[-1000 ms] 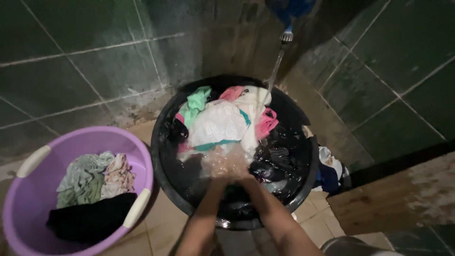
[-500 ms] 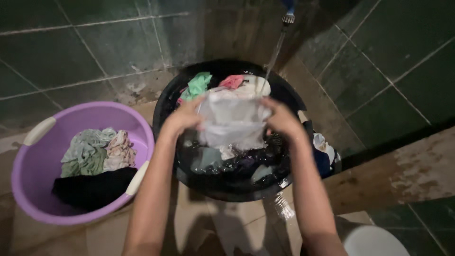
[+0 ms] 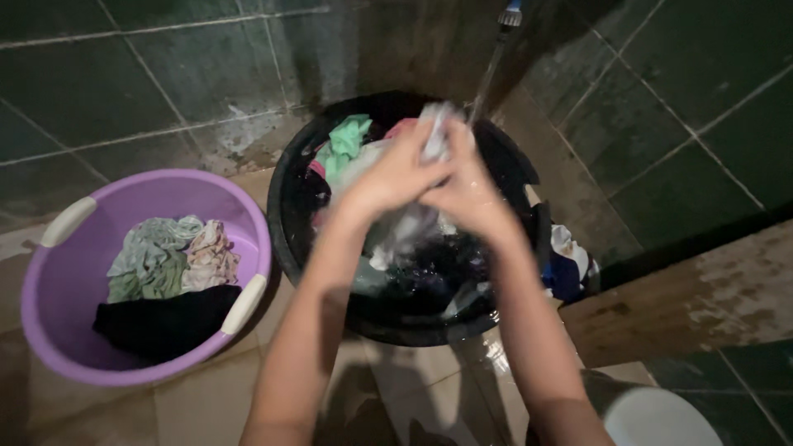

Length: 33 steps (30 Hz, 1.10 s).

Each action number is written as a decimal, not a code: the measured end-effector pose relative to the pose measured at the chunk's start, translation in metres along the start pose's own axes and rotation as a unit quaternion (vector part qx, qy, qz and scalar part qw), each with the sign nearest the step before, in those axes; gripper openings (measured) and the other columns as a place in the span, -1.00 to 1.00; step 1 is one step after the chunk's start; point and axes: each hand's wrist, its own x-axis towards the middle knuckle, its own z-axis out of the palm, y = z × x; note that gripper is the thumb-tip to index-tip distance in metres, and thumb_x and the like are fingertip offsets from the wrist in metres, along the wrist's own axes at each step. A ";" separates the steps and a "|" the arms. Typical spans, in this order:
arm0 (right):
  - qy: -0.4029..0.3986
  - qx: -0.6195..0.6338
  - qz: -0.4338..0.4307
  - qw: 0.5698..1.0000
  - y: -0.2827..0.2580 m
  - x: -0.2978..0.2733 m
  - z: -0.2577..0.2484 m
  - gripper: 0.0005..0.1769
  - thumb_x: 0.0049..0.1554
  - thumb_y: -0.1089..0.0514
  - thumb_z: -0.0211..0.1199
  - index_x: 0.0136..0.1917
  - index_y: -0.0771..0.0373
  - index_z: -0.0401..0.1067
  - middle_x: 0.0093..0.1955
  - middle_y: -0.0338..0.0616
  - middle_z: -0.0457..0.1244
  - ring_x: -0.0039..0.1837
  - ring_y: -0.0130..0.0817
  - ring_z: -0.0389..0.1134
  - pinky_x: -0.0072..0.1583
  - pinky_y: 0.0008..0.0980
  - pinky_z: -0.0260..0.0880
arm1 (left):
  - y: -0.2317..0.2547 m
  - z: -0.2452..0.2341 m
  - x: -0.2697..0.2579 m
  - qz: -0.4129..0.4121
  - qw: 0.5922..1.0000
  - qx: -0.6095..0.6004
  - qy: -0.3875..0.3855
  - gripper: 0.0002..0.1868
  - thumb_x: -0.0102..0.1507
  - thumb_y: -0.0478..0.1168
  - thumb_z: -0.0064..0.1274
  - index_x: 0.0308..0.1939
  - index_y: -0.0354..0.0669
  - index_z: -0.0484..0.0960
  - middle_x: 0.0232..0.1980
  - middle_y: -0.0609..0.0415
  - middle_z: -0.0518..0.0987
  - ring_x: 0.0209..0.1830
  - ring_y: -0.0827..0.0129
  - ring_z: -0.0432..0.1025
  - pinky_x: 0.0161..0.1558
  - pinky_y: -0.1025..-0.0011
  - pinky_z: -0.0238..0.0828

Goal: The person hand washes various garments in a black basin under running water, scrubbing and rinsing each item before transferring it to a purple basin. The process continues with multiple pieces of clothing, including shirts and socks, being cleaned one by one.

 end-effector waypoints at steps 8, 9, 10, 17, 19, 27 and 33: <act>-0.253 -0.342 0.073 0.902 0.224 -0.060 0.168 -0.53 0.21 -0.02 0.14 0.35 0.16 0.36 0.37 0.06 0.24 0.45 0.06 0.18 0.46 -0.06 0.16 | -0.179 0.112 -0.108 -0.346 0.859 0.326 -0.190 -0.23 0.10 -0.10 0.23 0.36 -0.10 0.30 0.47 -0.31 0.20 0.45 -0.26 0.07 0.35 -0.11 0.12; -0.291 -0.380 0.052 0.877 0.240 -0.066 0.178 -0.54 0.27 -0.05 0.07 0.37 0.14 0.32 0.39 0.01 0.22 0.48 -0.01 0.17 0.49 -0.06 0.11 | -0.198 0.125 -0.121 -0.337 0.859 0.338 -0.183 -0.22 0.10 -0.11 0.24 0.37 -0.10 0.28 0.47 -0.31 0.20 0.46 -0.25 0.07 0.36 -0.10 0.11; -0.279 -0.409 0.023 0.869 0.260 -0.067 0.185 -0.47 0.27 -0.03 0.07 0.44 0.19 0.25 0.43 0.07 0.16 0.51 0.03 0.11 0.51 -0.02 0.04 | -0.215 0.136 -0.134 -0.332 0.859 0.346 -0.178 -0.20 0.10 -0.11 0.24 0.38 -0.11 0.27 0.47 -0.31 0.20 0.46 -0.25 0.07 0.37 -0.08 0.10; -0.074 0.041 0.172 0.982 0.325 -0.076 0.204 -0.27 0.30 0.02 0.01 0.60 0.36 -0.10 0.60 0.20 -0.15 0.60 0.04 -0.16 0.53 -0.11 -0.15 | -0.304 0.168 -0.171 -0.283 0.883 0.359 -0.110 -0.11 0.08 -0.12 0.26 0.44 -0.17 0.20 0.47 -0.32 0.22 0.49 -0.21 0.09 0.44 0.05 0.05; -0.073 -0.069 0.195 0.976 0.324 -0.071 0.203 -0.31 0.29 0.04 0.03 0.56 0.35 -0.05 0.54 0.16 -0.09 0.53 0.00 -0.09 0.47 -0.13 -0.07 | -0.314 0.164 -0.172 -0.248 0.896 0.360 -0.075 -0.08 0.08 -0.12 0.27 0.45 -0.19 0.18 0.47 -0.32 0.22 0.50 -0.20 0.09 0.46 0.08 0.03; 0.043 0.087 0.334 0.938 0.237 -0.042 0.148 -0.46 0.24 0.12 0.10 0.44 0.28 0.15 0.26 0.02 0.15 0.25 -0.16 0.18 0.22 -0.20 0.24 | -0.260 0.093 -0.163 -0.312 0.933 0.148 -0.096 0.37 -0.07 -0.10 0.49 0.61 -0.10 -0.16 0.52 -0.34 0.06 0.55 -0.24 -0.06 0.51 -0.03 -0.16; 0.145 0.393 0.238 0.876 0.087 0.013 0.053 -0.56 0.20 0.18 0.16 0.35 0.23 0.31 0.05 -0.09 0.32 0.03 -0.28 0.38 0.03 -0.25 0.48 | -0.177 0.084 -0.115 -0.228 0.885 -0.406 -0.021 0.43 -0.02 -0.07 0.39 0.54 0.04 -0.52 0.61 -0.07 -0.06 0.46 0.19 0.17 0.31 0.08 0.28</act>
